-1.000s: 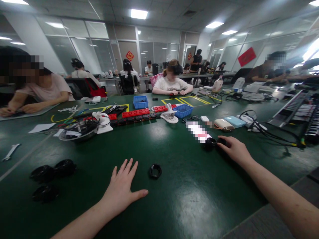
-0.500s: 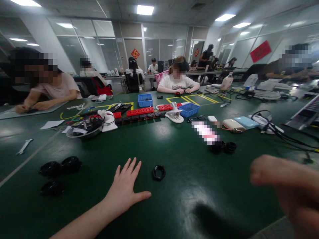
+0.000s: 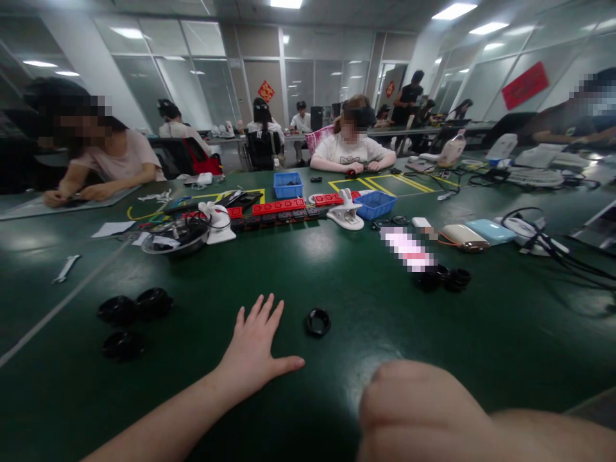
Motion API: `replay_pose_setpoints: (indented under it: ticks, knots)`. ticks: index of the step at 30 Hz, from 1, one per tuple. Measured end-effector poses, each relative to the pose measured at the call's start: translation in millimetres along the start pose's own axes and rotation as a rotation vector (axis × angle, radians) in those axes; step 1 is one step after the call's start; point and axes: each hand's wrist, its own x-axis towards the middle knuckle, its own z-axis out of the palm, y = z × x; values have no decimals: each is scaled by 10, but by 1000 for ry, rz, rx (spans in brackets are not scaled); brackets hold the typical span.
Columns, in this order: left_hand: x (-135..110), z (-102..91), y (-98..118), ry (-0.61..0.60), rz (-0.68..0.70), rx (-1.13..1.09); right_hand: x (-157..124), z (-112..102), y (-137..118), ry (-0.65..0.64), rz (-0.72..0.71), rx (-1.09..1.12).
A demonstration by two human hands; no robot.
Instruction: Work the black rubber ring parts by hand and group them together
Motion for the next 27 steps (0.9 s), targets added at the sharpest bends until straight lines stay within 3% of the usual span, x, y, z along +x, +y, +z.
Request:
replay_pose_setpoints:
  ticks: [3,5,8,12,27]
  knots:
    - [-14,-35,33,-2,-4,0,341,203,211,-159,148,8]
    - [-17,-55,46,-7,-9,-5,449,389,454,-176,402,-131]
    - [-15,-59,45,-6,-11,-14,460,654,754,-164,499,-221]
    - [-10,-36,33,2,-5,-13,406,827,861,-202,486,-261]
    - [-14,-60,59,-11,-21,-3,379,857,833,-331,365,-268]
